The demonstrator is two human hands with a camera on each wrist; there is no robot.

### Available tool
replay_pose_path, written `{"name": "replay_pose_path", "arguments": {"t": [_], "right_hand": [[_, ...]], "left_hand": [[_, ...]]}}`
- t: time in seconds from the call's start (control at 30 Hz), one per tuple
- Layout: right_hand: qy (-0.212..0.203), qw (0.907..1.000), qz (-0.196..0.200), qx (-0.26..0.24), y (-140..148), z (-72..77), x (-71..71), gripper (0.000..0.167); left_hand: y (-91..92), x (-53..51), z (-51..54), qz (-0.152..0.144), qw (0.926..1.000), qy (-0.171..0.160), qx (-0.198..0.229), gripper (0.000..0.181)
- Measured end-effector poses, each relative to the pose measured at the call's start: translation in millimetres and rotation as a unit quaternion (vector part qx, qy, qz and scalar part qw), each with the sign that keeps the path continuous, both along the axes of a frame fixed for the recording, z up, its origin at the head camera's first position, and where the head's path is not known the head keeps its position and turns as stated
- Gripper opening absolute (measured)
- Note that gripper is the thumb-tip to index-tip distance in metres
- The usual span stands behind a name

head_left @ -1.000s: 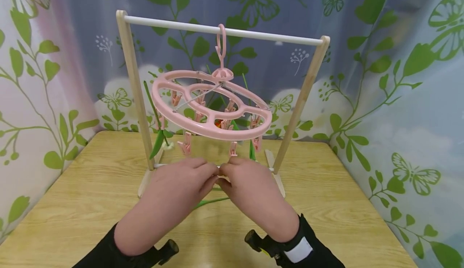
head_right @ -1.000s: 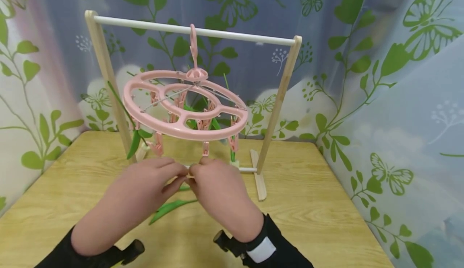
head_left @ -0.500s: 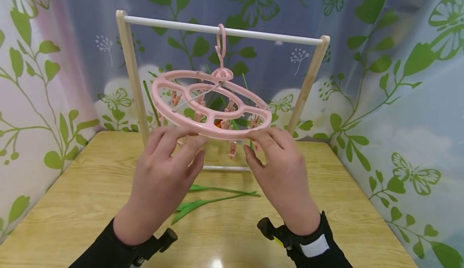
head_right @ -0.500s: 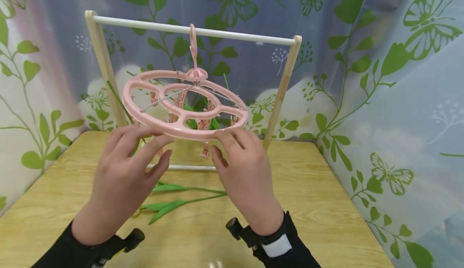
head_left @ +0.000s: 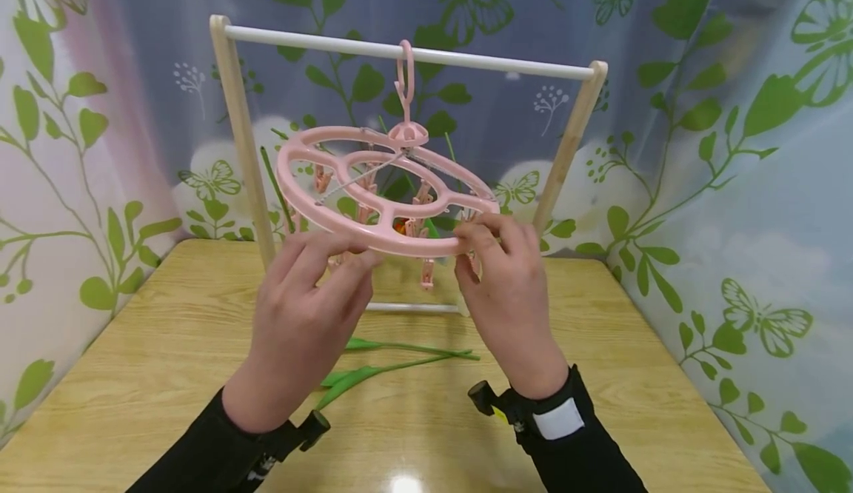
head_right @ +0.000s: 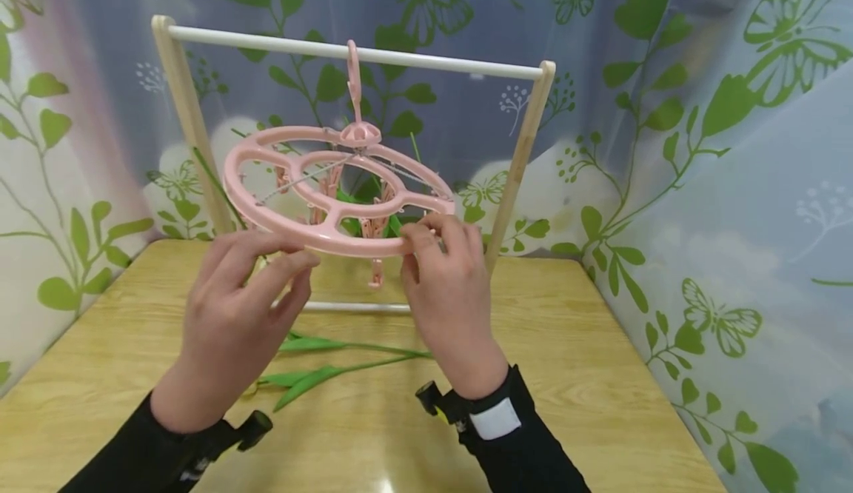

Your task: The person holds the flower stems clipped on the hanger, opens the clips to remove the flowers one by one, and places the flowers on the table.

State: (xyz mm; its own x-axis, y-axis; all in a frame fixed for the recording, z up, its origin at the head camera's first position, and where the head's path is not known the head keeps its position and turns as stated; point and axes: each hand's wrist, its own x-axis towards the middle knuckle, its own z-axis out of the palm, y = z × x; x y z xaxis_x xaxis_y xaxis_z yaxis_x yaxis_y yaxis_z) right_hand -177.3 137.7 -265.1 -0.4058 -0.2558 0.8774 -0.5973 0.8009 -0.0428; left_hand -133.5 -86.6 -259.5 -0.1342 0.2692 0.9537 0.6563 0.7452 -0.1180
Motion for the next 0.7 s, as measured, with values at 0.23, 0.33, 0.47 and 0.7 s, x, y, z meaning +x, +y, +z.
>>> {"name": "replay_pose_path", "arguments": {"t": [0.23,0.33,0.47,0.7], "right_hand": [[0.014,0.9999,-0.002,0.001,-3,-1.0,0.6,0.019],[0.021,0.9998,0.003,-0.002,-5,-1.3,1.9,0.020],[0.026,0.9995,0.019,0.000,-8,-1.7,4.7,0.020],[0.024,0.9991,0.036,-0.003,-12,-3.1,9.3,0.023]], "left_hand": [[3.6,-7.7,-0.5,-0.012,0.9998,0.016,0.003,0.015],[3.7,-10.5,-2.0,-0.006,0.9998,0.019,-0.001,0.019],[2.9,-14.1,-3.7,0.005,0.9996,0.027,0.008,0.023],[0.5,-17.5,-2.1,0.014,0.9991,0.036,0.020,0.018]]}}
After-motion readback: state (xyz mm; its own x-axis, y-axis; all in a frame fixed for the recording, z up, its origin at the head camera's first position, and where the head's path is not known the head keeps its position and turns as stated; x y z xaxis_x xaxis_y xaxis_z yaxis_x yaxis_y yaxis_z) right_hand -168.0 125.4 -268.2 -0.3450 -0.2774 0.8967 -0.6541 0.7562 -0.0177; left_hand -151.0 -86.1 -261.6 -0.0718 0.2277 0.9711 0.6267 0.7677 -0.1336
